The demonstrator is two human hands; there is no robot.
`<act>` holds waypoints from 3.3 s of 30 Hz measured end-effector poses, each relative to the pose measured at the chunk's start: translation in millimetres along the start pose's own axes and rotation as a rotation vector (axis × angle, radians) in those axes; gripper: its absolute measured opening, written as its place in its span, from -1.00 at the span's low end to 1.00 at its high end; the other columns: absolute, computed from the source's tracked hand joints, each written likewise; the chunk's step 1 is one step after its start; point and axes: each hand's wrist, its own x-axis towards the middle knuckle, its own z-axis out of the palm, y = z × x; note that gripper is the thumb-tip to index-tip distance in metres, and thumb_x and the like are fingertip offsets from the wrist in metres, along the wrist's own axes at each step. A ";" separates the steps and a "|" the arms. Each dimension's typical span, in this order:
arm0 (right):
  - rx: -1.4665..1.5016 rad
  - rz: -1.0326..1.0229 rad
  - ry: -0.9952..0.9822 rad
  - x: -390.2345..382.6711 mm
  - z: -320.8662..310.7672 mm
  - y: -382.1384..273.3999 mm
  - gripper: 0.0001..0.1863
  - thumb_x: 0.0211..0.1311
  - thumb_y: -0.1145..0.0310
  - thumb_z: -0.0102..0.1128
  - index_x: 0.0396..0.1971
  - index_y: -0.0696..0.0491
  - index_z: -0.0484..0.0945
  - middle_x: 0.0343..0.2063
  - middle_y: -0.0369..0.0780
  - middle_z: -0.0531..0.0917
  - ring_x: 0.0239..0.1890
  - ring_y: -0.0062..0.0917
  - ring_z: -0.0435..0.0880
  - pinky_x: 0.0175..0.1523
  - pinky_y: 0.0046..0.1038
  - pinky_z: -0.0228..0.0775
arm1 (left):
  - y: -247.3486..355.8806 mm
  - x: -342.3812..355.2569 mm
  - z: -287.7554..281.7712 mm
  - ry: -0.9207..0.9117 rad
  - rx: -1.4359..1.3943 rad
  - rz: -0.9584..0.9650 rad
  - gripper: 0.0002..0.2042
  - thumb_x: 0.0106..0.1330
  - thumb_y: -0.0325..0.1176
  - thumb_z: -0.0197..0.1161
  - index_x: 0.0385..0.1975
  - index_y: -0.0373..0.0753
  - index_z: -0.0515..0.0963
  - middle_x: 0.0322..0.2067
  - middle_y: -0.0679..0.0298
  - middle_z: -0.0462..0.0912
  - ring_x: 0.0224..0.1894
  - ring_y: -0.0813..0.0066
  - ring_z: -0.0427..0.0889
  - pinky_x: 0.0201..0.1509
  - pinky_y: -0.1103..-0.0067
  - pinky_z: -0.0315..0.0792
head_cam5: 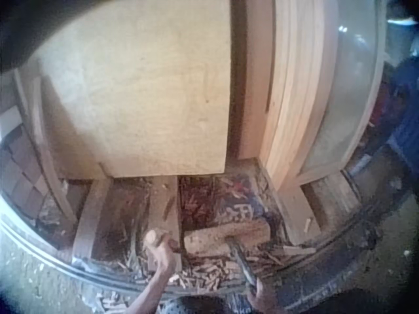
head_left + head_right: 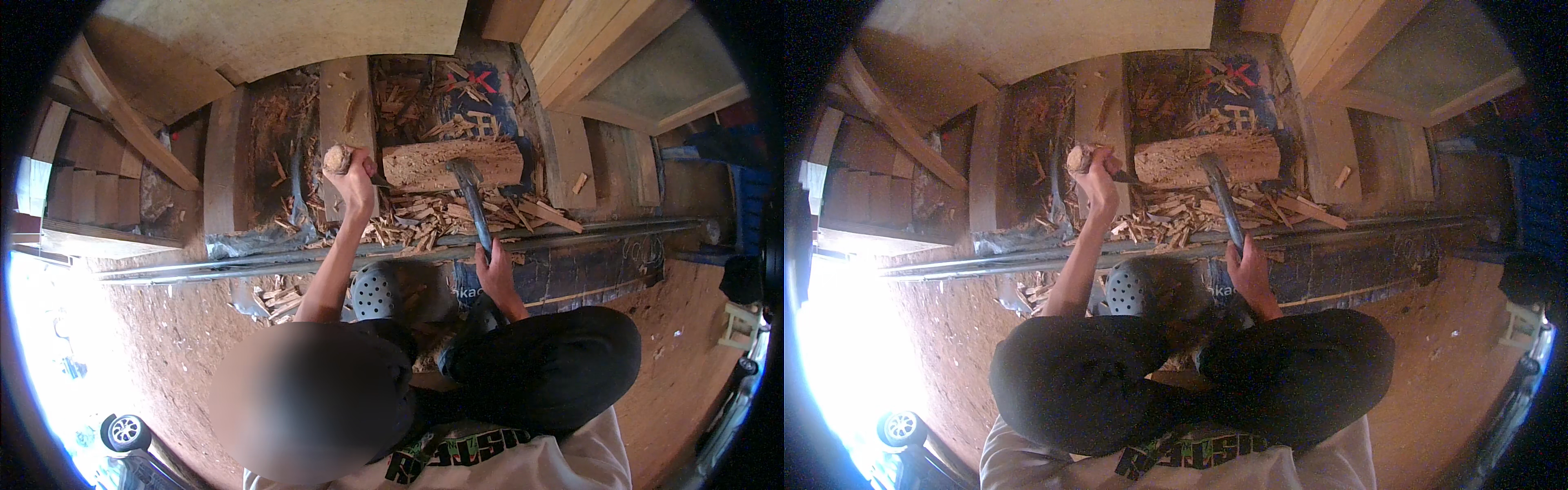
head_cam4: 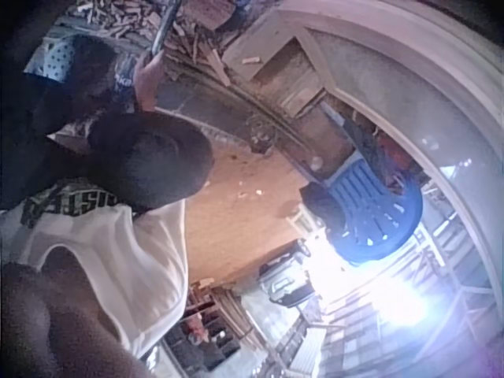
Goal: The person sits on the ground and uses a hammer and chisel to carve a small piece of wood. They repeatedly strike the chisel to remove wood chips, occasionally pausing to inspect the carved piece and adjust their grip.
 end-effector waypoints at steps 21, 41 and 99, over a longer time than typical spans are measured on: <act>0.068 -0.043 0.029 1.9 -1.7 -3.0 -0.60 0.22 0.15 0.00 -0.31 0.27 0.38 -0.70 0.06 0.49 -0.58 0.00 0.52 -0.53 -0.13 0.29 | 10.7 14.6 29.0 -0.040 0.293 -0.015 -0.60 0.04 -0.46 0.26 -0.25 -0.30 0.14 -0.57 0.31 0.39 -0.62 0.58 0.34 -0.57 0.60 0.26; 0.047 0.099 -0.104 1.6 6.7 14.6 -0.40 0.21 0.11 0.00 -0.03 0.41 0.32 -0.52 0.11 0.55 -0.44 -0.03 0.58 -0.37 -0.18 0.40 | 34.8 22.6 42.6 -0.496 0.536 0.097 -0.79 0.11 -0.33 0.29 -0.65 -0.29 0.49 -0.73 0.34 0.49 -0.68 0.61 0.46 -0.57 0.62 0.33; 0.408 -0.076 -0.249 129.7 -201.1 -209.4 -0.65 0.30 0.08 -0.02 -0.58 0.00 0.34 -0.74 -0.44 0.33 -0.75 -0.77 0.22 -0.66 -0.63 0.08 | -23.9 12.1 41.1 -0.363 0.487 0.374 -0.91 -0.03 -0.48 0.20 -0.65 -0.34 0.44 -0.71 0.35 0.44 -0.60 0.73 0.35 -0.52 0.60 0.33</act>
